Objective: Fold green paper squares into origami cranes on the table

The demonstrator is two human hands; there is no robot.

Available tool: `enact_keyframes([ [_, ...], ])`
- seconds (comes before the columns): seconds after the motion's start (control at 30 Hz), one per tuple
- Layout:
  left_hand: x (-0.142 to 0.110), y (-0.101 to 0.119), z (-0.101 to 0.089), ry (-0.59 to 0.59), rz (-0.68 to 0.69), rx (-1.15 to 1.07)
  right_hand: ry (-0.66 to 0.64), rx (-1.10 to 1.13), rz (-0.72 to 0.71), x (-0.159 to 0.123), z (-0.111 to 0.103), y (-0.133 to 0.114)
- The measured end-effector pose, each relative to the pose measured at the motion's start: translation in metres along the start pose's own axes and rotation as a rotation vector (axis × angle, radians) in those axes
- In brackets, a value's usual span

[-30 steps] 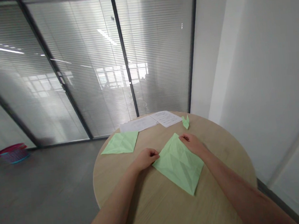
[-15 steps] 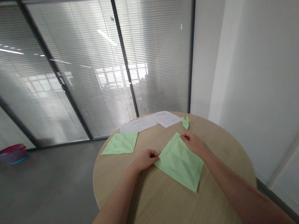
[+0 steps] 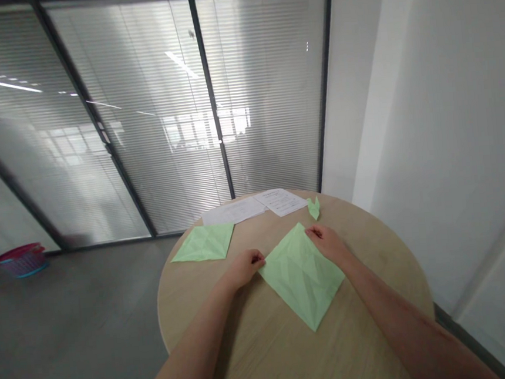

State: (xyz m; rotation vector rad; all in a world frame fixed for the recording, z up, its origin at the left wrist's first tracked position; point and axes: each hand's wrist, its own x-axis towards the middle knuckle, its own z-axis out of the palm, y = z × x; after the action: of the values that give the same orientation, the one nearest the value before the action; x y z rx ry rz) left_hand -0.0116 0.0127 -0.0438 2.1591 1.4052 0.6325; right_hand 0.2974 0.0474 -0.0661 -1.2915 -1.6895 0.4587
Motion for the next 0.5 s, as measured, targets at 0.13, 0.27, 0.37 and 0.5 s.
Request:
enact_keyframes([
  [0.13, -0.0012, 0.0012, -0.0001, 0.001, 0.003, -0.012, 0.014, -0.001, 0.014, 0.0009, -0.0012, 0.0012],
  [0.27, -0.0017, 0.0025, -0.0009, -0.012, 0.005, -0.037, 0.029, -0.001, 0.028, 0.0020, -0.0039, 0.0020],
  [0.37, -0.0010, 0.0023, -0.0014, 0.003, -0.004, -0.044, 0.038, -0.004, 0.035, 0.0026, -0.0050, 0.0024],
  [0.5, -0.0001, 0.0002, -0.0013, 0.041, -0.014, -0.064, 0.045, -0.004, 0.036, 0.0032, -0.0047, 0.0032],
])
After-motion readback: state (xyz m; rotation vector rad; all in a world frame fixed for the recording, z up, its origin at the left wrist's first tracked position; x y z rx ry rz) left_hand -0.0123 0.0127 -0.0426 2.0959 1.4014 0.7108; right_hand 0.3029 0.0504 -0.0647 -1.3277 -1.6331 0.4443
